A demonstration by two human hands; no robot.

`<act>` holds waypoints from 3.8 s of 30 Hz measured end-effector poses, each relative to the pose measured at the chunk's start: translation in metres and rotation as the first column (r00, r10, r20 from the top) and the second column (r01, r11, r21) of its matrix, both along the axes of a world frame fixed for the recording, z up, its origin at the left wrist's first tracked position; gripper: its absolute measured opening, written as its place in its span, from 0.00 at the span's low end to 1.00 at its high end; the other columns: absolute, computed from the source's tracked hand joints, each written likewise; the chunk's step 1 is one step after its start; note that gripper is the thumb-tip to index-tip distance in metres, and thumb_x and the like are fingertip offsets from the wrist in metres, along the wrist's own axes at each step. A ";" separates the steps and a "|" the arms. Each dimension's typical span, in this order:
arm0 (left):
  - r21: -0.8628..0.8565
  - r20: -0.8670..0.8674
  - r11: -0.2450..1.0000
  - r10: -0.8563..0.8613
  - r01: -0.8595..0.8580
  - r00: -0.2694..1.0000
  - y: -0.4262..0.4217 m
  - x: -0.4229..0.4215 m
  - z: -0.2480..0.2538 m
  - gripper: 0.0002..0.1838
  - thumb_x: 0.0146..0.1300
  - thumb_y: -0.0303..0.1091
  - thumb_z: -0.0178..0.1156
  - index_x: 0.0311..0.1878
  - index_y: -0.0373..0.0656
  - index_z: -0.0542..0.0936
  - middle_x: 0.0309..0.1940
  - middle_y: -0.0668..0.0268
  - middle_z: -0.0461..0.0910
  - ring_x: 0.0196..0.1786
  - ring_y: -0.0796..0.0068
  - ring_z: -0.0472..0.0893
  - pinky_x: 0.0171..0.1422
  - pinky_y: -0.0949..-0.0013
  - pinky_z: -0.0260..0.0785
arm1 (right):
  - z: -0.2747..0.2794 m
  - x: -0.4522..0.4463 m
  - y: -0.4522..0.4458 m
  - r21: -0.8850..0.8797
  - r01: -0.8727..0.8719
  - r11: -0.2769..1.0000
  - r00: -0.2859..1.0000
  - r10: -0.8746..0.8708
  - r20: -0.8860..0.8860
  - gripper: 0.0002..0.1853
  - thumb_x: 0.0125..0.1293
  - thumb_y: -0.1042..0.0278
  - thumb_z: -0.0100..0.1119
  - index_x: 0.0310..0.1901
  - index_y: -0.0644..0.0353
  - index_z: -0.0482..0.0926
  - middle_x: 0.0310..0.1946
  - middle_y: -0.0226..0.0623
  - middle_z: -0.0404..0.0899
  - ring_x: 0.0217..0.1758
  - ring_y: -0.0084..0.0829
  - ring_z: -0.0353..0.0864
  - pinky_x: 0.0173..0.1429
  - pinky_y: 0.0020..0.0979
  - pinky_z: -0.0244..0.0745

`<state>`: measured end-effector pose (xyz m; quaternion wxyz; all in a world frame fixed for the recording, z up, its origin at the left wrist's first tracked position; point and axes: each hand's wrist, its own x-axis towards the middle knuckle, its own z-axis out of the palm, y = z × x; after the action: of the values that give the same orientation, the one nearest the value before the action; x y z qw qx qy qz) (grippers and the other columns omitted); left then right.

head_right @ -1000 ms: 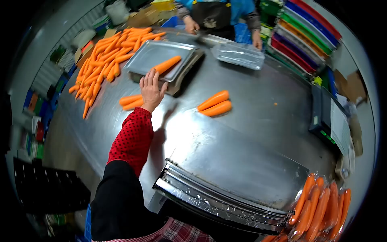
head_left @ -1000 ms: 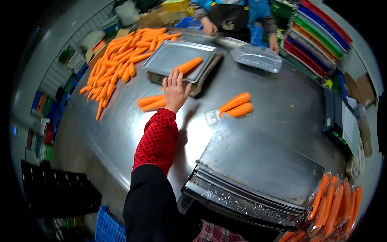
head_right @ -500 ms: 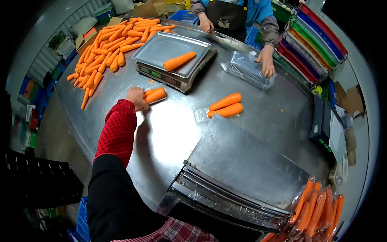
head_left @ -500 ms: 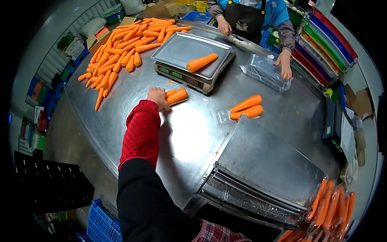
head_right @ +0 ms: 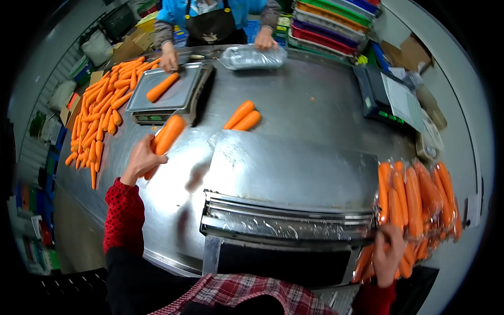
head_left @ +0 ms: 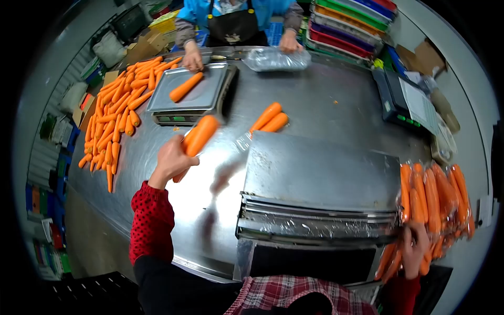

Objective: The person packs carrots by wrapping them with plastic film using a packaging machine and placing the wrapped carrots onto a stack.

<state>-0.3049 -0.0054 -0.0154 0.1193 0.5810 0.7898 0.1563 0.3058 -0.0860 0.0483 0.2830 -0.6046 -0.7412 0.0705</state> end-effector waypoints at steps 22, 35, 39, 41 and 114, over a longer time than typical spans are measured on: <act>0.253 0.027 0.765 -0.617 0.592 0.787 -0.003 0.242 -0.026 0.48 0.47 0.58 0.71 0.70 0.48 0.65 0.68 0.55 0.65 0.67 0.50 0.66 0.71 0.52 0.57 | -0.086 -0.076 0.099 0.052 -0.284 0.957 0.956 0.278 0.097 0.23 0.64 0.52 0.59 0.55 0.59 0.76 0.51 0.39 0.74 0.55 0.41 0.72 0.57 0.41 0.67; -0.146 0.038 0.961 -0.233 0.236 0.972 -0.085 0.228 -0.017 0.18 0.60 0.46 0.59 0.26 0.40 0.85 0.22 0.51 0.80 0.28 0.56 0.82 0.35 0.60 0.73 | -0.088 0.013 0.052 -0.459 -0.162 0.873 0.983 0.183 0.002 0.18 0.59 0.55 0.63 0.29 0.66 0.84 0.21 0.51 0.79 0.25 0.45 0.81 0.34 0.41 0.76; -0.269 0.777 0.936 0.073 0.226 0.625 -0.112 0.199 0.004 0.17 0.63 0.40 0.54 0.23 0.38 0.77 0.15 0.56 0.77 0.22 0.64 0.80 0.27 0.69 0.69 | -0.044 0.030 0.019 -0.728 -0.418 0.544 0.753 -0.240 -0.612 0.20 0.65 0.59 0.55 0.20 0.64 0.74 0.12 0.41 0.73 0.15 0.33 0.75 0.20 0.28 0.66; -0.196 0.964 0.956 0.146 0.220 0.222 -0.119 0.210 0.043 0.16 0.64 0.39 0.51 0.23 0.41 0.74 0.18 0.57 0.78 0.21 0.73 0.78 0.24 0.75 0.68 | -0.012 0.018 0.002 -0.662 -0.569 0.488 0.457 -0.482 -0.748 0.17 0.67 0.62 0.50 0.21 0.57 0.69 0.12 0.37 0.70 0.13 0.30 0.71 0.16 0.23 0.61; 0.479 0.856 0.386 -0.403 0.788 -0.323 -0.212 0.385 0.040 0.14 0.62 0.38 0.59 0.43 0.36 0.77 0.50 0.55 0.75 0.55 0.58 0.75 0.61 0.59 0.66 | -0.109 0.006 -0.173 -0.115 -0.909 0.401 -0.050 -0.378 -0.924 0.18 0.73 0.56 0.48 0.46 0.65 0.77 0.45 0.42 0.78 0.51 0.36 0.78 0.59 0.36 0.71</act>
<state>0.0806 -0.2172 0.0243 0.7271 0.6305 0.0848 0.2583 0.3123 -0.2590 -0.0608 0.3322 -0.1901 -0.3054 0.8719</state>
